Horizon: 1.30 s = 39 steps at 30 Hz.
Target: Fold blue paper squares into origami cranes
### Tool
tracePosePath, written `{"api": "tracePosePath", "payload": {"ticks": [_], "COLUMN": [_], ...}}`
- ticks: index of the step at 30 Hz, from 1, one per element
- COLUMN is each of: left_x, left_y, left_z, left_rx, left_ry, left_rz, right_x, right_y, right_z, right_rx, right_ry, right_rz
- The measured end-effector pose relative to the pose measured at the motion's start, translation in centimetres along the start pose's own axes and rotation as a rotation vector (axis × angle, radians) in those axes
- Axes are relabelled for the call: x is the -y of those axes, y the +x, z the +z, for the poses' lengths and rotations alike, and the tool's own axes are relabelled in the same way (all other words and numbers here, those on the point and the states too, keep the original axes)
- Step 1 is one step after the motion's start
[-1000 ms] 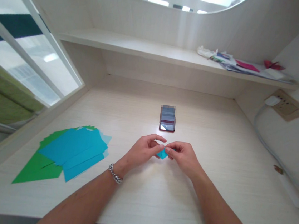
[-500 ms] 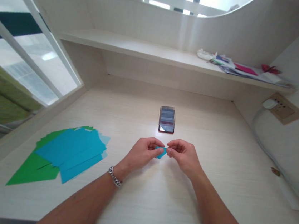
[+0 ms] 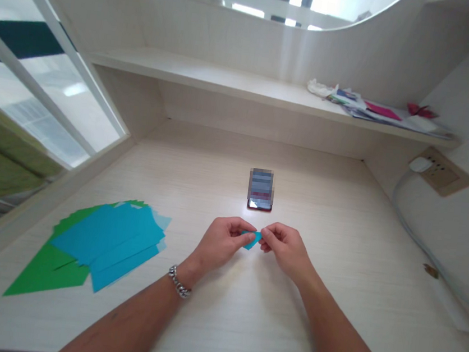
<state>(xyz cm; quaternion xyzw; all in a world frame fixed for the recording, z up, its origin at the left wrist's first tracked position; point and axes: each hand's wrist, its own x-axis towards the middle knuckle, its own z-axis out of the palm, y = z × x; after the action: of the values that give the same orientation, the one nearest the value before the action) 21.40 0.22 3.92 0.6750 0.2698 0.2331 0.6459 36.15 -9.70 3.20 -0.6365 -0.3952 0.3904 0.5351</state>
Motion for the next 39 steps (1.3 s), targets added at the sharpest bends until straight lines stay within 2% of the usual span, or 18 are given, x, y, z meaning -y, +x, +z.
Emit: {"api": "tracePosePath", "payload": {"ticks": [8, 11, 15, 19, 23, 31, 36, 39], "left_x": [-0.4, -0.4, -0.2, -0.1, 0.1, 0.0, 0.1, 0.1], "left_y": [-0.1, -0.1, 0.0, 0.0, -0.2, -0.1, -0.1, -0.3], "left_z": [0.2, 0.2, 0.4, 0.3, 0.0, 0.3, 0.2, 0.1], "left_rx": [0.005, 0.044, 0.085, 0.07, 0.048, 0.087, 0.037, 0.004], "left_ry": [-0.059, -0.077, -0.079, 0.012, 0.09, -0.023, 0.14, 0.304], "left_rz": [-0.019, -0.024, -0.095, -0.03, 0.013, -0.034, 0.069, 0.126], "right_x": [0.3, 0.5, 0.6, 0.7, 1.0, 1.1, 0.6, 0.6], "right_y": [-0.3, -0.4, -0.6, -0.8, -0.8, -0.7, -0.6, -0.6], "right_z": [0.1, 0.2, 0.3, 0.5, 0.4, -0.1, -0.1, -0.1], "right_rx": [0.04, 0.028, -0.013, -0.023, -0.015, -0.036, 0.034, 0.088], "right_ry": [-0.051, -0.159, -0.262, -0.337, -0.339, -0.26, -0.183, -0.242], "right_rz": [-0.051, -0.078, -0.085, -0.12, -0.13, -0.099, -0.048, -0.075]}}
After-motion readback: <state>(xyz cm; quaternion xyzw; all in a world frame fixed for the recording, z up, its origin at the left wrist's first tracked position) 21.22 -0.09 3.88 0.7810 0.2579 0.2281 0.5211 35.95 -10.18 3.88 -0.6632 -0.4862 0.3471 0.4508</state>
